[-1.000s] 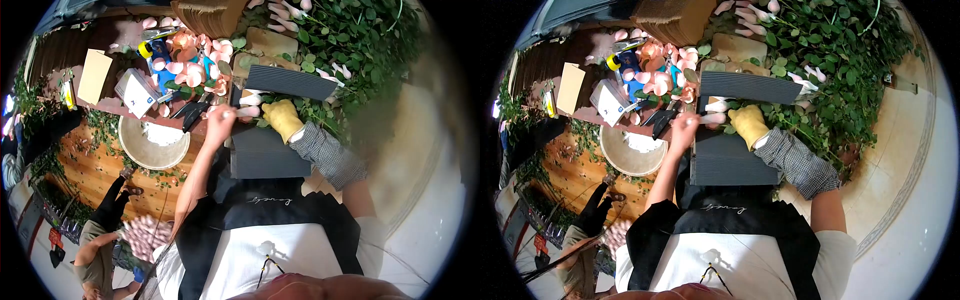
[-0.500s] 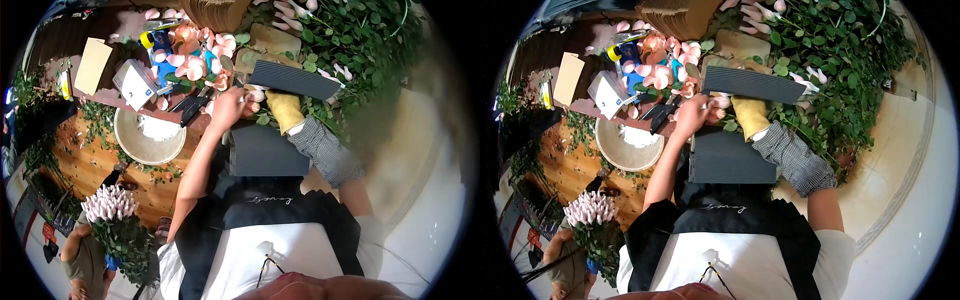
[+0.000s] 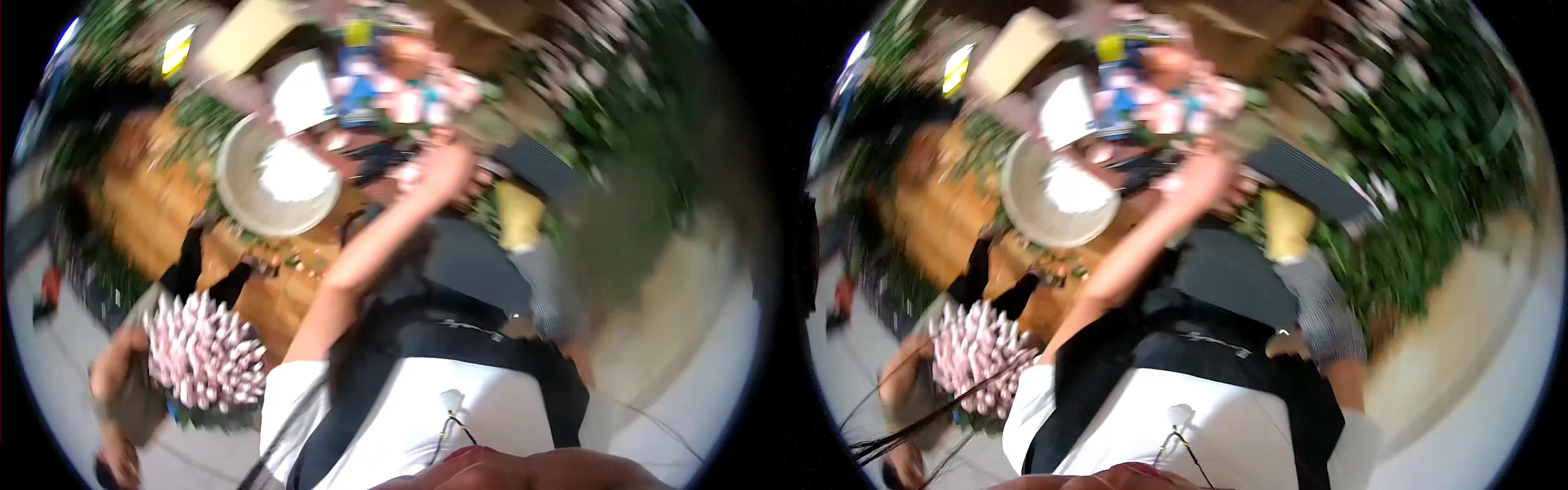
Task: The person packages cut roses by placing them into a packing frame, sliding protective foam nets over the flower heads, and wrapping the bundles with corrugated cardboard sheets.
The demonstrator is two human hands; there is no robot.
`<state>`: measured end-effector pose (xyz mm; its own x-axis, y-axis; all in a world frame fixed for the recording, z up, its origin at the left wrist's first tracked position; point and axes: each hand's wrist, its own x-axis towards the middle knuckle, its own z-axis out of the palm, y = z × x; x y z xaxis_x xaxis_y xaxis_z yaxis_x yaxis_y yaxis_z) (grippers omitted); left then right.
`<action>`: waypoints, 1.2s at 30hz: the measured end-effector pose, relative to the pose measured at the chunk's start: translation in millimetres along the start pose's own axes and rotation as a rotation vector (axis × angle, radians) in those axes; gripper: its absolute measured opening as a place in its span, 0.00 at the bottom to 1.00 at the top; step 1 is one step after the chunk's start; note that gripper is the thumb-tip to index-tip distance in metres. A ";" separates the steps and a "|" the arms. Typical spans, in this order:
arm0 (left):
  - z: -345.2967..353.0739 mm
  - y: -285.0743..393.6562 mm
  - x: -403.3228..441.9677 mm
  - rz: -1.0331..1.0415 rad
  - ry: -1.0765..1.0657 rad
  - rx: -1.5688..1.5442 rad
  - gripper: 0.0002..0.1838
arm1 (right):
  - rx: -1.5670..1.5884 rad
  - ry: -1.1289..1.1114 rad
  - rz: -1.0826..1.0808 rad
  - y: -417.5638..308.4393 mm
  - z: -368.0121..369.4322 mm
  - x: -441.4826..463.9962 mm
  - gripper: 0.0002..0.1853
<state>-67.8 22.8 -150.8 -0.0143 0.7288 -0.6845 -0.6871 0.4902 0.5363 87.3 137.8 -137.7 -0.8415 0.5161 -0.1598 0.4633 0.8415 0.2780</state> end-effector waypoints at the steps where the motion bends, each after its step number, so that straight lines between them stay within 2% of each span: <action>1: 3.3 3.6 -0.2 0.159 0.009 0.388 0.16 | 0.069 0.026 0.000 -7.1 0.1 2.0 0.11; 3: 12.5 10.4 2.0 0.447 0.258 1.289 0.11 | 0.188 0.091 -0.029 -17.4 3.3 0.6 0.11; 4: -3.7 -21.0 32.1 0.549 0.436 1.247 0.10 | 0.218 0.100 -0.039 -29.2 19.6 3.6 0.11; 6: 0.4 -22.5 27.2 0.781 0.517 1.173 0.09 | 0.267 0.143 -0.066 -33.0 23.7 4.4 0.11; 8: -10.2 -17.8 14.8 0.836 0.676 0.868 0.08 | 0.288 0.149 -0.054 -25.7 27.5 2.7 0.12; 9: -12.1 -21.7 10.0 0.783 0.710 0.680 0.09 | 0.298 0.150 -0.049 -23.9 29.3 2.1 0.12; 12: -61.8 25.5 -95.3 0.611 0.777 0.636 0.14 | 0.308 0.127 0.018 -18.5 25.7 1.7 0.12; 13: -85.4 16.0 -101.8 0.712 0.734 0.815 0.14 | 0.291 0.110 0.034 -23.0 21.8 7.2 0.12; 14: -102.6 8.1 -102.5 0.729 0.580 0.802 0.15 | 0.279 0.090 0.059 -27.7 17.3 12.6 0.13; 15: -104.7 4.5 -93.3 0.948 0.500 0.647 0.12 | 0.275 0.069 0.070 -31.7 14.1 19.8 0.13; 17: -114.5 10.2 -86.0 0.307 0.250 0.419 0.13 | 0.274 0.074 0.073 -35.6 14.4 30.8 0.13; 18: -38.3 6.7 -74.5 0.407 0.254 0.568 0.14 | 0.294 0.175 0.015 -3.6 13.3 13.5 0.14; 19: -31.1 2.0 -51.4 0.524 0.253 0.700 0.16 | 0.308 0.275 -0.044 27.9 14.6 -4.3 0.16; 20: -17.8 4.9 -45.2 0.485 0.242 0.760 0.18 | 0.373 0.091 -0.047 26.1 3.7 -8.8 0.17; 21: -6.3 8.7 -33.7 0.471 0.211 0.795 0.20 | 0.381 0.085 -0.034 26.2 -4.1 -15.5 0.17; 23: 5.7 4.5 -11.6 0.661 0.371 1.101 0.22 | 0.447 -0.010 0.008 26.0 -16.1 -14.8 0.16; 24: 12.1 7.8 -3.3 0.566 0.295 0.978 0.21 | 0.470 0.022 0.035 27.1 -8.9 -15.7 0.13; 25: 13.4 7.3 -3.5 0.457 0.267 0.878 0.19 | 0.412 -0.143 0.145 25.1 -1.2 -7.0 0.11; 26: 23.8 18.6 -16.3 0.350 0.251 0.779 0.18 | 0.436 0.040 0.087 30.0 24.6 -13.2 0.11; 27: 30.4 26.6 -33.3 0.226 0.278 0.689 0.17 | 0.444 0.083 0.082 32.0 51.3 -14.1 0.11; 29: 22.0 16.8 -48.3 0.468 0.450 0.854 0.14 | 0.457 0.169 0.072 34.6 78.8 -11.8 0.10; 30: 7.6 -4.6 -46.1 0.648 0.668 1.025 0.13 | 0.505 0.067 0.137 32.4 92.7 -12.9 0.11; 31: 2.9 -7.0 -67.1 0.746 0.795 0.717 0.14 | 0.522 0.063 0.084 26.1 88.7 -12.3 0.11; 33: -26.5 -9.1 -122.2 0.461 0.945 0.581 0.16 | 0.513 0.152 0.047 32.5 63.6 -10.6 0.12; 35: -63.4 -41.0 -167.8 0.414 1.035 0.701 0.18 | 0.501 0.236 0.009 38.5 33.6 -10.1 0.13; 36: -80.4 -59.1 -188.2 0.294 1.033 0.644 0.19 | 0.500 0.284 -0.001 36.7 25.6 -9.6 0.13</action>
<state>-82.9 -181.8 -93.3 -0.8696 0.2778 -0.4083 -0.0855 0.7295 0.6786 119.5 167.8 -150.2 -0.8516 0.5103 0.1202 0.4796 0.8509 -0.2145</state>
